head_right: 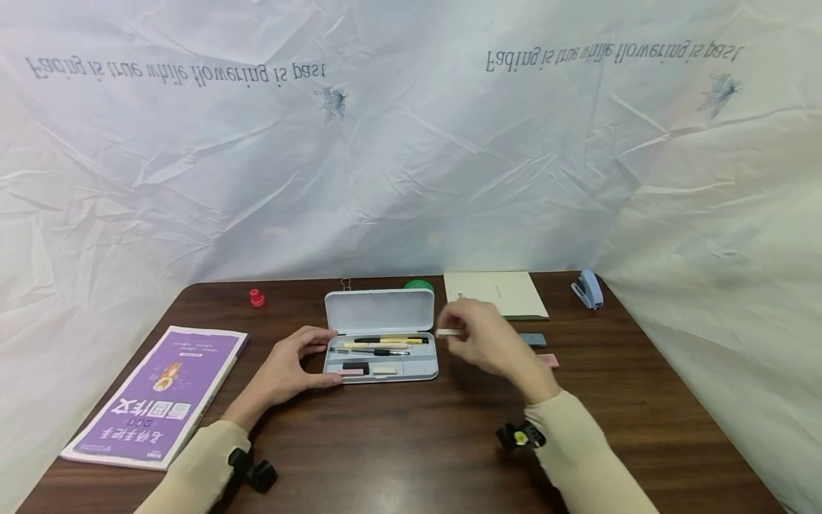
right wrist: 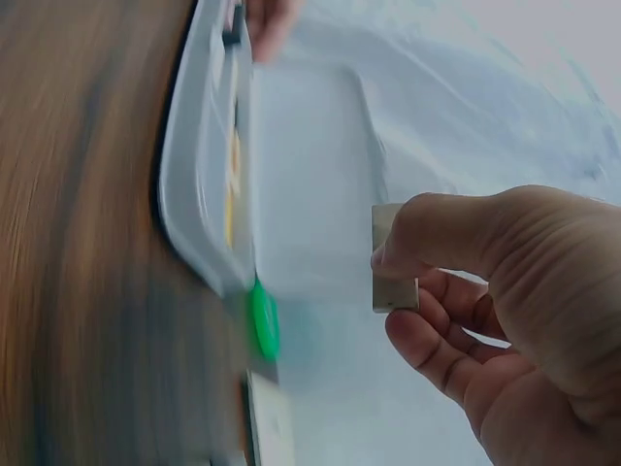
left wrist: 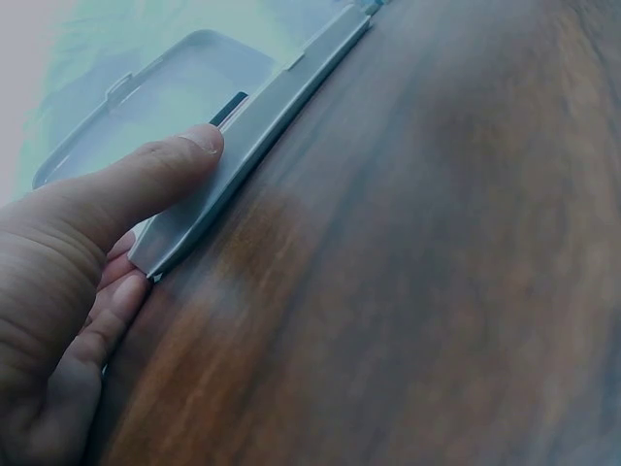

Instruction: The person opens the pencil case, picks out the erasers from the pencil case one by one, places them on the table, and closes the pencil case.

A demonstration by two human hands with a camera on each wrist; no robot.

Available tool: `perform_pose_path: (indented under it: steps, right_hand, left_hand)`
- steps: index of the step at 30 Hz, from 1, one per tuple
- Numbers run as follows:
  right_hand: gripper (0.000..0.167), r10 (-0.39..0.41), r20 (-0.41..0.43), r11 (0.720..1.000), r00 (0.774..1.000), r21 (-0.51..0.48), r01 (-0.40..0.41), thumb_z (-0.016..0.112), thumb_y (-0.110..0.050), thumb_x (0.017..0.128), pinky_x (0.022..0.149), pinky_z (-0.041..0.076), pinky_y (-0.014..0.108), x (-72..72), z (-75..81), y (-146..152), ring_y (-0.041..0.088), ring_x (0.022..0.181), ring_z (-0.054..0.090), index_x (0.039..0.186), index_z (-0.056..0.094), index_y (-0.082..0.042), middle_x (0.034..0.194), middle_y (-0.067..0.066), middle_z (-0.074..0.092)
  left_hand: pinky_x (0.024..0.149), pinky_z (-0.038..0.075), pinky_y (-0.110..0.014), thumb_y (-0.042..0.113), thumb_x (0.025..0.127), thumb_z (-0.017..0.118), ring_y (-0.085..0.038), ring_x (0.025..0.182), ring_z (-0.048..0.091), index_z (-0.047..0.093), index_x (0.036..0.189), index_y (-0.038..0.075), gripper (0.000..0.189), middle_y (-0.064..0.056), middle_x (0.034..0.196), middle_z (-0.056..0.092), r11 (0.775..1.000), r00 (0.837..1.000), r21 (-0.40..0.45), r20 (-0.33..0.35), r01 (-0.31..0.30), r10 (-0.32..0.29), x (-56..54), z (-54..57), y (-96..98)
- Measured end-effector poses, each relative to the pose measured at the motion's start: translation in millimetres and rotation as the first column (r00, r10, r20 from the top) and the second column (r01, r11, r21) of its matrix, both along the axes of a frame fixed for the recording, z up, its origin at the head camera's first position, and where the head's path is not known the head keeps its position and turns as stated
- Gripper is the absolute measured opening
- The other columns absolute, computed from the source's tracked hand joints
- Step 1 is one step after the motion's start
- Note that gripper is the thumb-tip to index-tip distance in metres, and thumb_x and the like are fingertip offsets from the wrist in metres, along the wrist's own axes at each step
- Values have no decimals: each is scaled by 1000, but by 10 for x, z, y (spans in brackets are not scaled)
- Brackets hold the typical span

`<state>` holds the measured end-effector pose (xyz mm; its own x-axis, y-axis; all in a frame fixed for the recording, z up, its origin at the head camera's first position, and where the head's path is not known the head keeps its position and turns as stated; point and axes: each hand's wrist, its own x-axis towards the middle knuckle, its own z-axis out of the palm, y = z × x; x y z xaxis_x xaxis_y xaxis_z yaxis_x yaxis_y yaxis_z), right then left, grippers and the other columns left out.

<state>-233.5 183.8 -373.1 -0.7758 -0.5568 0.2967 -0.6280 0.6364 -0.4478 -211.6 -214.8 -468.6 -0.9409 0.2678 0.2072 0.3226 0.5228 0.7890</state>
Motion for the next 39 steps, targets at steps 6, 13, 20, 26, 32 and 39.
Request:
perform_pose_path:
  steps: [6,13,20,26,32,39]
  right_hand:
    - [33,-115,-87,993,989,12,117,86,7,88,70,60,29,164,52,648,7,84,66,102,78,-22,97,-10,73]
    - [40,-275,-36,961,961,34,276,93,5,85,68,59,27,457,-143,1273,4,86,67,104,76,-24,100,-11,74]
    - [41,-318,-34,945,947,73,320,94,6,82,67,57,27,586,-383,1521,2,85,63,103,77,-25,101,-10,73]
    - [45,-281,-45,958,959,47,283,94,10,79,64,56,25,586,-490,1520,-1,80,60,96,76,-27,95,-15,70]
    - [38,-277,80,957,957,117,267,93,4,83,65,55,25,609,-515,1528,-1,79,59,93,74,-28,94,-16,69]
    - [28,-255,183,962,949,147,231,96,-9,88,67,55,25,618,-469,1542,1,81,60,95,73,-24,94,-12,66]
  left_hand:
    - [114,60,-43,42,76,106,-24,130,71,70,148,18,84,1,145,67,1000,1000,-2,3,-9,9,-1,-13,-12]
    - [114,60,-43,41,77,106,-23,130,70,70,148,17,83,1,145,67,1000,1000,-1,11,3,-3,-15,-25,10]
    - [115,59,-44,42,76,106,-23,131,70,70,148,17,84,1,146,67,1000,1000,-3,17,-6,6,-9,-17,10]
    - [115,59,-44,43,77,106,-23,131,70,69,149,18,84,1,146,67,1000,1000,-5,18,-7,7,-5,-12,6]
    - [115,59,-43,43,77,106,-23,131,70,70,148,17,84,0,146,67,1000,1000,-8,15,-3,3,-6,-16,10]
    - [114,60,-43,43,76,106,-24,131,71,70,148,17,85,0,146,67,1000,1000,5,14,-7,7,4,-19,-3]
